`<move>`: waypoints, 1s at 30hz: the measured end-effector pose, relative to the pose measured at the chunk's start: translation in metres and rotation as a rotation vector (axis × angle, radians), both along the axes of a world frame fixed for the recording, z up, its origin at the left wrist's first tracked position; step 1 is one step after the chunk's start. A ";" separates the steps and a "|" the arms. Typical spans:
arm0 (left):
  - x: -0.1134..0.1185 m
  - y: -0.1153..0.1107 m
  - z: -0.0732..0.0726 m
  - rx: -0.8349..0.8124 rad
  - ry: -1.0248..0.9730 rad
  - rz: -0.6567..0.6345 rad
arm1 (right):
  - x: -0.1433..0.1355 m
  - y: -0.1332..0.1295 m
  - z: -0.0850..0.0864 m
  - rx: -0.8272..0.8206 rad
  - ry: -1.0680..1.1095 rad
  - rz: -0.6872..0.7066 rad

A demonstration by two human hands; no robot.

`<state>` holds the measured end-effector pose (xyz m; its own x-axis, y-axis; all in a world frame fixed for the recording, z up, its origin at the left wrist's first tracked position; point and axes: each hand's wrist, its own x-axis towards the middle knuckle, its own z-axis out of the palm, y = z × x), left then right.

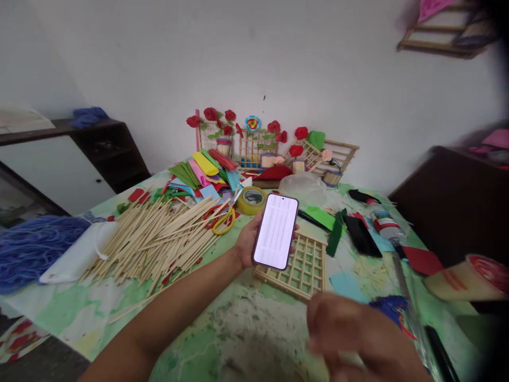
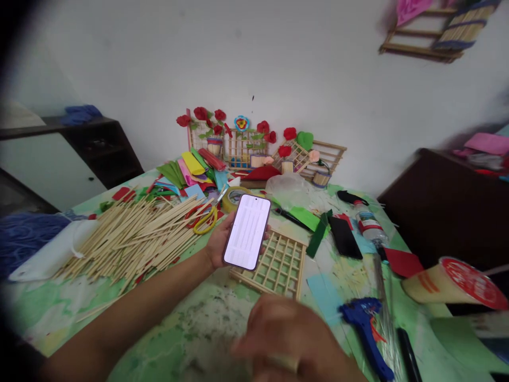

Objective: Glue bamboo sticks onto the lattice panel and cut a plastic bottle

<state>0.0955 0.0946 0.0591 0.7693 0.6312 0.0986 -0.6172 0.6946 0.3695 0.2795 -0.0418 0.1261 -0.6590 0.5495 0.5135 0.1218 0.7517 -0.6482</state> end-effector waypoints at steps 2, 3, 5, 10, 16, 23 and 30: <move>0.001 -0.003 0.001 0.022 -0.007 -0.018 | 0.010 0.015 -0.022 -0.025 0.048 -0.319; 0.001 -0.004 0.001 0.027 -0.009 -0.028 | 0.017 0.023 -0.038 -0.009 0.046 -0.519; 0.003 -0.008 0.002 0.036 -0.009 -0.046 | 0.033 0.037 -0.074 0.077 0.006 -0.811; 0.003 -0.015 0.007 0.081 -0.010 -0.064 | 0.059 0.048 -0.140 0.221 -0.175 -0.903; 0.003 -0.021 0.014 0.085 0.005 -0.067 | 0.065 0.045 -0.147 0.181 -0.151 -0.955; 0.006 -0.028 0.016 0.097 0.042 -0.067 | 0.071 0.048 -0.152 0.112 -0.072 -1.102; 0.006 -0.024 0.011 0.101 0.035 -0.057 | 0.070 0.050 -0.152 0.045 -0.062 -1.144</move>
